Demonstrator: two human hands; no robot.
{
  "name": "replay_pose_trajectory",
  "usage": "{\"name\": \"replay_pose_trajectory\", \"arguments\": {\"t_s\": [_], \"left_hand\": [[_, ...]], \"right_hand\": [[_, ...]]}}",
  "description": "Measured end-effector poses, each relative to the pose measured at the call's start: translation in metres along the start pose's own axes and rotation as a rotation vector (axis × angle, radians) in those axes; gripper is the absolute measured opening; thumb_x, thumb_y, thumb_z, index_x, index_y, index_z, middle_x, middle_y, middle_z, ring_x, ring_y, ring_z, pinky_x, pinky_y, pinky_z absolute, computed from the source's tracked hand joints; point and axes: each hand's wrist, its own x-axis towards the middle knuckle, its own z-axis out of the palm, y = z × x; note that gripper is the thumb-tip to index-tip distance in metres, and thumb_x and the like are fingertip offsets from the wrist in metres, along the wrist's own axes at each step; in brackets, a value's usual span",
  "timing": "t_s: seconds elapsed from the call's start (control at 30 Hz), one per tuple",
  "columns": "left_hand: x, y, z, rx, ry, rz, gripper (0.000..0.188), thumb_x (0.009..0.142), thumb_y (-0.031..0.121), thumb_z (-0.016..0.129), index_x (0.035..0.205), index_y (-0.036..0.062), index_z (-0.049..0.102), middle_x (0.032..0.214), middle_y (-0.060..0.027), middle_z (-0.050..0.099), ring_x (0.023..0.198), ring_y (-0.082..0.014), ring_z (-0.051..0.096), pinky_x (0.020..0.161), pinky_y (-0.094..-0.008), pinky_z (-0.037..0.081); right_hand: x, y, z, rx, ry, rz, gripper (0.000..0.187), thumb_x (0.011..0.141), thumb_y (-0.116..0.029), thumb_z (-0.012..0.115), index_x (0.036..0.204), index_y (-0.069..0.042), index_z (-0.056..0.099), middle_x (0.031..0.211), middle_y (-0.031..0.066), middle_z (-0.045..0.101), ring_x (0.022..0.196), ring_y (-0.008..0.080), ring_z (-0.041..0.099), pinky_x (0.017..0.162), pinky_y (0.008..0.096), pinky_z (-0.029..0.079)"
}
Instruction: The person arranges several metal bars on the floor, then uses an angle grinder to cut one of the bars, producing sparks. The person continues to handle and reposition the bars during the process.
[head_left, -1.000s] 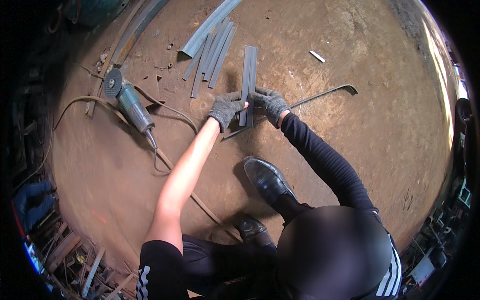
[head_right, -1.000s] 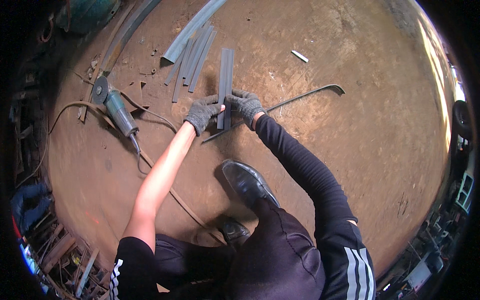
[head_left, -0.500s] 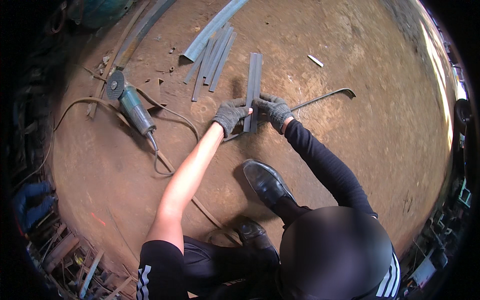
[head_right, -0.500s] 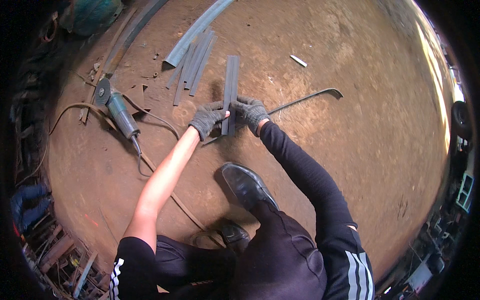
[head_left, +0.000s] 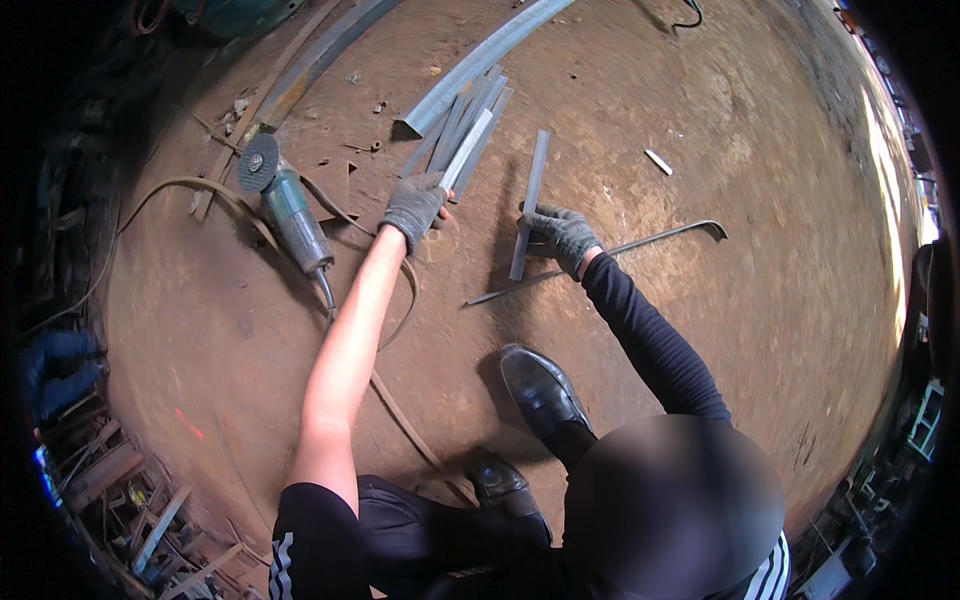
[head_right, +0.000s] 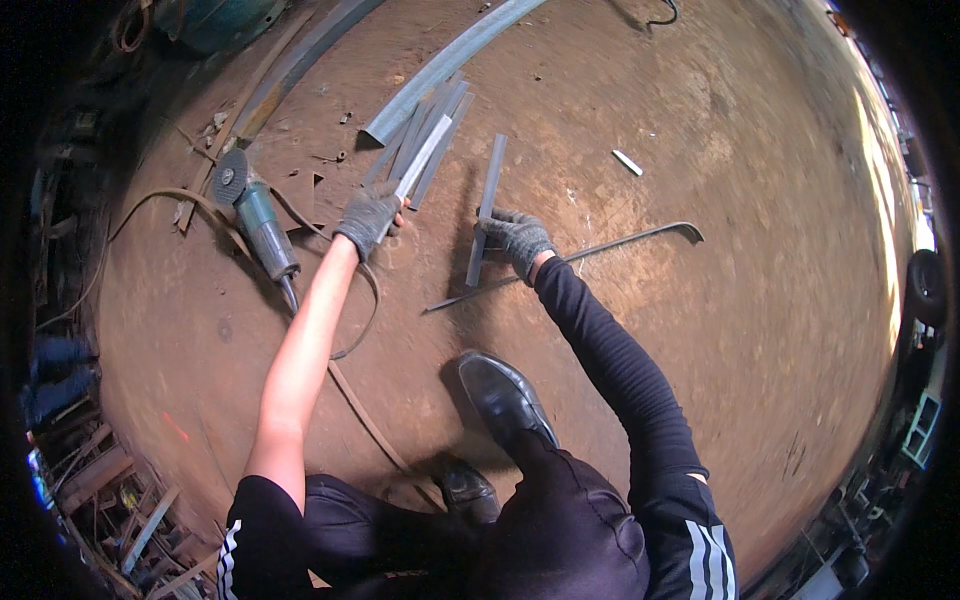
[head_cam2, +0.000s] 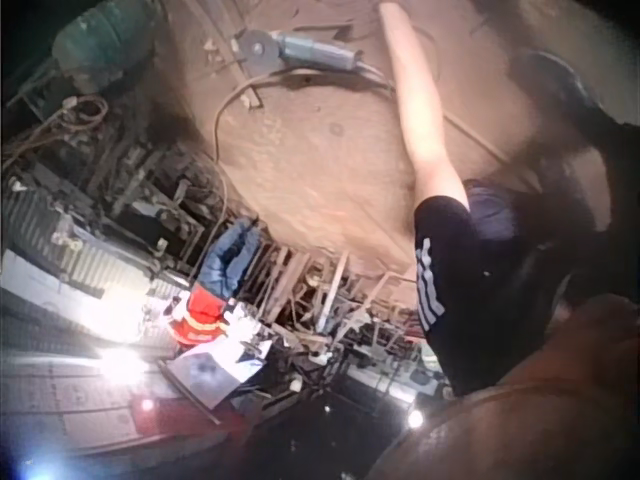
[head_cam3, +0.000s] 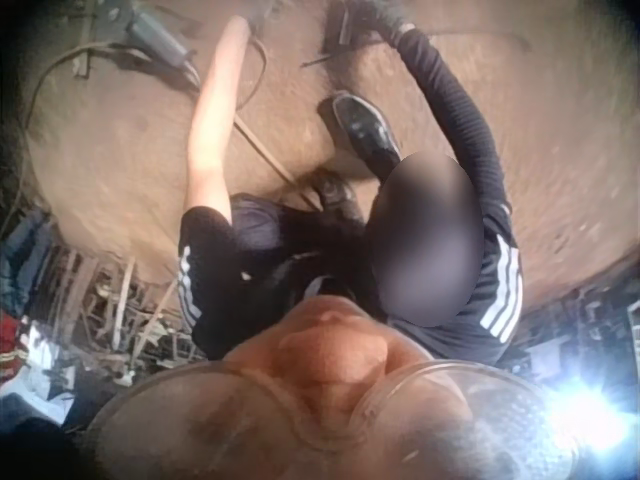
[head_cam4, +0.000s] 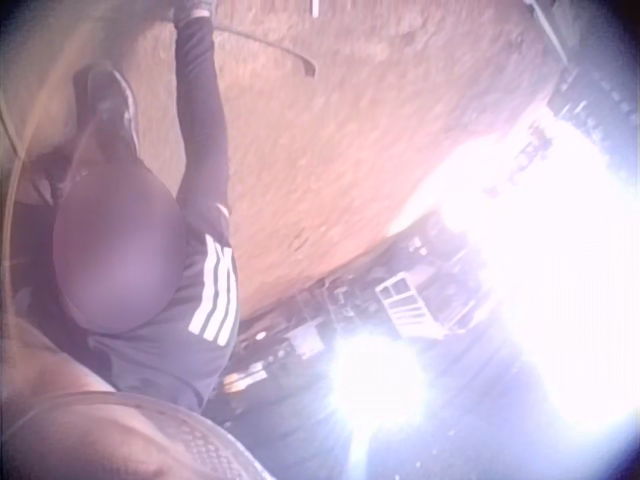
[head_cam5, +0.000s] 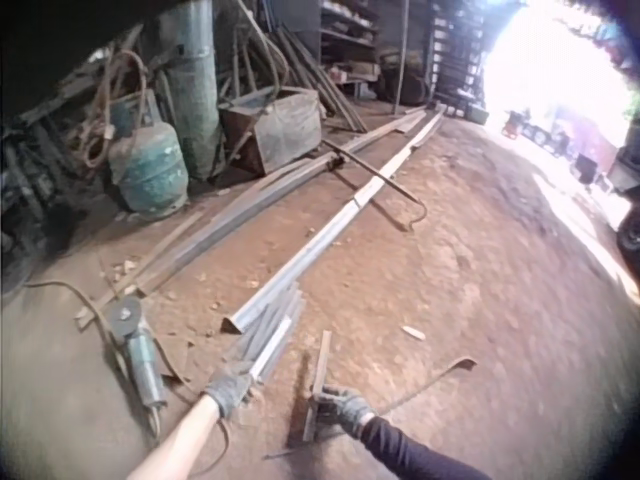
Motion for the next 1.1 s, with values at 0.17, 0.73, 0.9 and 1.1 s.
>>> {"name": "replay_pose_trajectory", "arguments": {"t_s": [0.17,0.73,0.9,1.1], "left_hand": [[0.012,0.011,-0.03,-0.096,0.151,0.061,0.028,0.083,0.028,0.078,0.097,0.0035,0.075,0.079,-0.0022,0.066,0.069,-0.014,0.06,0.062,-0.0315,0.047],[0.086,-0.016,-0.073,0.664,-0.055,0.019,0.04,0.084,0.02,0.076,0.121,0.0063,0.071,0.111,-0.0132,0.074,0.091,-0.0191,0.07,0.079,-0.0325,0.056],[0.085,-0.015,-0.074,0.547,-0.063,-0.037,0.036,0.085,0.016,0.076,0.12,0.0073,0.072,0.097,-0.0105,0.076,0.066,-0.0162,0.068,0.054,-0.031,0.055],[0.08,-0.001,-0.063,0.531,-0.023,-0.091,0.038,0.081,0.02,0.076,0.117,0.0087,0.073,0.11,-0.0163,0.074,0.095,-0.0245,0.072,0.088,-0.035,0.055]], "right_hand": [[0.013,-0.003,0.012,-0.021,0.02,0.022,0.03,0.091,-0.009,0.071,0.118,0.003,0.067,0.096,0.0116,0.072,0.079,0.0234,0.072,0.072,0.0376,0.062],[0.042,0.01,0.011,-0.271,-0.076,0.032,0.035,0.092,-0.01,0.07,0.123,0.005,0.064,0.097,0.0124,0.074,0.076,0.0212,0.073,0.068,0.0356,0.063],[0.033,0.004,0.017,-0.218,-0.097,0.102,0.034,0.092,-0.012,0.07,0.122,0.005,0.066,0.1,0.009,0.075,0.082,0.0181,0.072,0.073,0.0334,0.061],[0.036,0.005,0.008,-0.239,-0.11,0.078,0.037,0.093,-0.013,0.07,0.124,0.006,0.063,0.102,0.0129,0.074,0.084,0.0217,0.073,0.074,0.0355,0.063]]}}
